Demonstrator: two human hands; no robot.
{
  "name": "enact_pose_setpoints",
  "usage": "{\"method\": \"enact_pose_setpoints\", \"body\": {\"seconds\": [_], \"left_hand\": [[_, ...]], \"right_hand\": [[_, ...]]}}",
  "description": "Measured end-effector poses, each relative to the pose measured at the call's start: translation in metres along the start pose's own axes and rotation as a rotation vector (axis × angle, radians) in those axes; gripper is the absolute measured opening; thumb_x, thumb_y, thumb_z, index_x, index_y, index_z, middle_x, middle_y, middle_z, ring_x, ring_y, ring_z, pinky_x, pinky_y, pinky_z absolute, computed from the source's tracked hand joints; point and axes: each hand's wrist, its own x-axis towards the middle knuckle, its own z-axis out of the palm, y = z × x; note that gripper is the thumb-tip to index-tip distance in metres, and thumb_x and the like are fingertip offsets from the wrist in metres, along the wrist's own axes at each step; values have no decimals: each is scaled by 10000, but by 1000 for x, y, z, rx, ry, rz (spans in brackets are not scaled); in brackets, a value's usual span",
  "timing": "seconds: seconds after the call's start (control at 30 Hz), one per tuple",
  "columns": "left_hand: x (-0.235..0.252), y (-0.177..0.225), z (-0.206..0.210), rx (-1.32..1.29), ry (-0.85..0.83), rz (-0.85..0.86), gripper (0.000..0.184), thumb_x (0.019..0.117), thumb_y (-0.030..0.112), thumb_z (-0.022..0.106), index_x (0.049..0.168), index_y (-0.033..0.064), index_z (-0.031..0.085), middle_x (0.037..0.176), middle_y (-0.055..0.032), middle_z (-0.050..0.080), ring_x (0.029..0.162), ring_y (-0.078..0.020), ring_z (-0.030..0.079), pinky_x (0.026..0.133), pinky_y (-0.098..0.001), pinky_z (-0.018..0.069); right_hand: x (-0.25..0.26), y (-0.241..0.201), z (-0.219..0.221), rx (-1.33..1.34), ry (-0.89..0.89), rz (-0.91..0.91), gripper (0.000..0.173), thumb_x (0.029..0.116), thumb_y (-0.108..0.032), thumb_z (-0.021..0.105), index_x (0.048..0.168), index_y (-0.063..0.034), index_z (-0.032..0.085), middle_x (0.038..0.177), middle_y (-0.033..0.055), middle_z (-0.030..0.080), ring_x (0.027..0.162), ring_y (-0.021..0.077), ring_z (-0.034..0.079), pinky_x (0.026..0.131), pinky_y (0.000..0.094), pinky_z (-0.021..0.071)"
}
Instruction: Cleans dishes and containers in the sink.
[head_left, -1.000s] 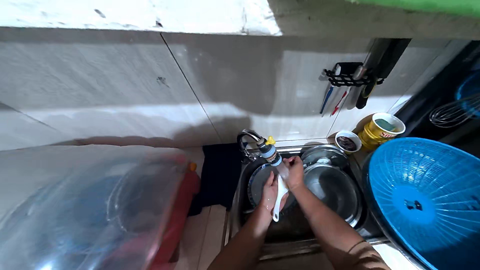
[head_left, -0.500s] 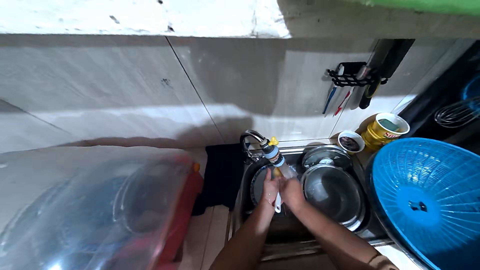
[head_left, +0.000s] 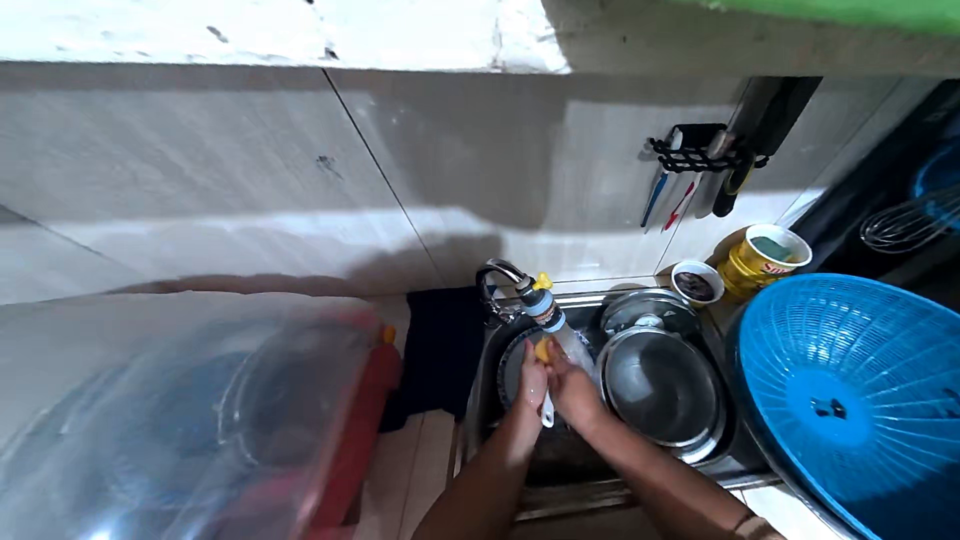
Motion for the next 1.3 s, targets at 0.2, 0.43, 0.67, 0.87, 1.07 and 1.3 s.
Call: {"method": "enact_pose_setpoints", "body": {"seconds": [0.2, 0.43, 0.67, 0.87, 1.07, 1.3], "left_hand": [[-12, -22, -10, 388, -150, -6, 521, 1121, 407, 319, 1527, 105, 440, 1458, -102, 573, 1316, -208, 570, 1101, -436, 496], [11, -39, -9, 152, 49, 16, 467, 1102, 342, 297, 1302, 65, 614, 1128, -124, 713, 1018, -207, 684, 877, -426, 577], [9, -29, 20, 29, -93, 0, 521, 1106, 393, 229, 1251, 59, 601, 1090, -135, 697, 1000, -230, 674, 865, -449, 576], [6, -3, 41, -81, -192, -105, 472, 1099, 316, 214, 1375, 65, 504, 1179, -149, 681, 1044, -219, 678, 882, -390, 573], [9, -29, 40, -75, -280, -47, 482, 1114, 360, 231, 1382, 78, 515, 1222, -131, 666, 1113, -216, 647, 953, -428, 553], [26, -14, 39, -55, -328, -90, 509, 1094, 265, 261, 1569, 101, 340, 1429, -194, 574, 1270, -294, 601, 1036, -464, 522]], "right_hand": [[57, 67, -13, 110, 236, 56, 443, 1052, -292, 497, 1449, -114, 579, 1561, 99, 496, 1470, 214, 434, 1226, 383, 367], [6, -3, -20, 708, 235, 364, 313, 983, -259, 635, 1241, -85, 607, 1035, 94, 716, 930, 190, 709, 828, 430, 615], [28, 32, -39, 219, 312, 90, 200, 884, -227, 710, 1082, -222, 740, 1089, -24, 724, 1077, 114, 662, 984, 362, 559], [7, -6, -60, 342, 124, 126, 314, 822, -280, 800, 1069, -104, 717, 967, 63, 718, 857, 182, 701, 808, 436, 608], [35, 37, -69, 170, 314, 47, 145, 923, -264, 705, 1031, -227, 794, 1138, -33, 730, 1100, 73, 666, 998, 301, 559], [12, 14, -57, 283, 245, 75, 155, 855, -277, 748, 991, -205, 773, 1052, -38, 722, 982, 77, 679, 887, 325, 594]]}}
